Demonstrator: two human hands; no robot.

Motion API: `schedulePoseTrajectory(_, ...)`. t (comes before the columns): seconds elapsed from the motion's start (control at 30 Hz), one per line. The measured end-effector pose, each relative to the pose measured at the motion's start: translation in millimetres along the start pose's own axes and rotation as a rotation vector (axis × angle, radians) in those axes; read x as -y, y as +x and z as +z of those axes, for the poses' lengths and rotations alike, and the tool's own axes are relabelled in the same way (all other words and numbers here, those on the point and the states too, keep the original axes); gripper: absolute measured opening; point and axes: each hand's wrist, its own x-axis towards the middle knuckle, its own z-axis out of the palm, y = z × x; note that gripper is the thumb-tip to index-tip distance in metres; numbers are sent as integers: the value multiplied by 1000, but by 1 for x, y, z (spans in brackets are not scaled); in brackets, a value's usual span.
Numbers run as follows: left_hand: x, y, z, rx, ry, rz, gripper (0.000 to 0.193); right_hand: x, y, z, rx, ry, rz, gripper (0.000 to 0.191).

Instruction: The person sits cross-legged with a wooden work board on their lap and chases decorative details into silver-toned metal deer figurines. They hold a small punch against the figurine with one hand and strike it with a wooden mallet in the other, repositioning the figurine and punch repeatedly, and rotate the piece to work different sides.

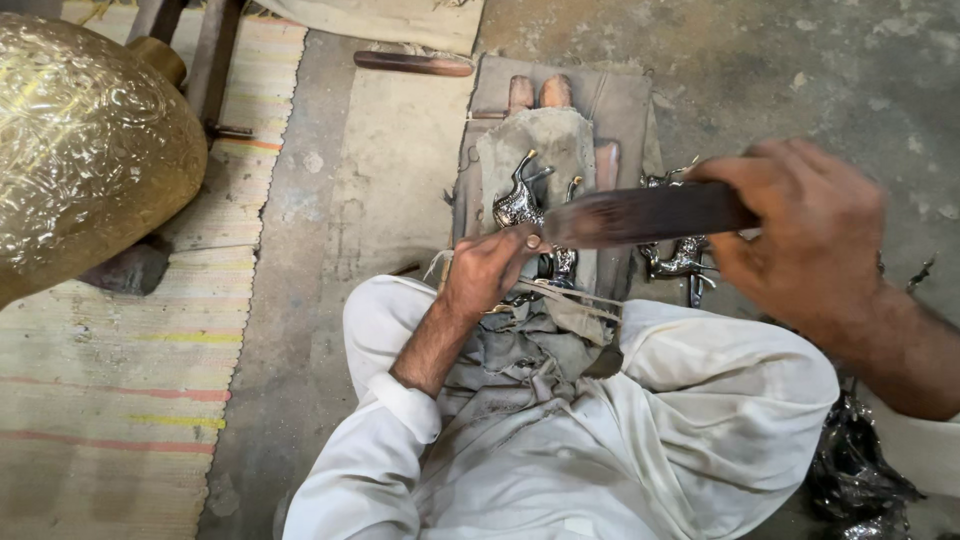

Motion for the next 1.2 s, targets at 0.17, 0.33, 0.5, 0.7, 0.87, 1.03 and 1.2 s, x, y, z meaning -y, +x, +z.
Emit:
schedulePoseTrajectory(0.17,0,4,-5,21,48,80,42,-2,1,0,24,-404,-220,26)
schedulePoseTrajectory(0.33,-5,6,-6,10,43,56,43,-1,0,-4,50,-327,-146,25)
schedulePoseTrajectory(0.5,-3,7,-5,-8,45,134,41,5,1,-10,48,-340,-140,28)
schedulePoseTrajectory(0.7,-7,3,-10,-85,18,-11,33,3,-3,-7,240,-391,-45,40)
schedulePoseTrajectory(0.87,-12,8,-10,-202,-329,-167,18,-11,-5,-3,479,-201,176,52)
schedulePoseTrajectory(1.03,-12,10,-8,-63,-253,-265,21,-16,-5,8,625,-214,233,57)
schedulePoseTrajectory(1.2,-6,5,-4,-74,-112,-117,26,-14,-4,10,486,-286,67,56)
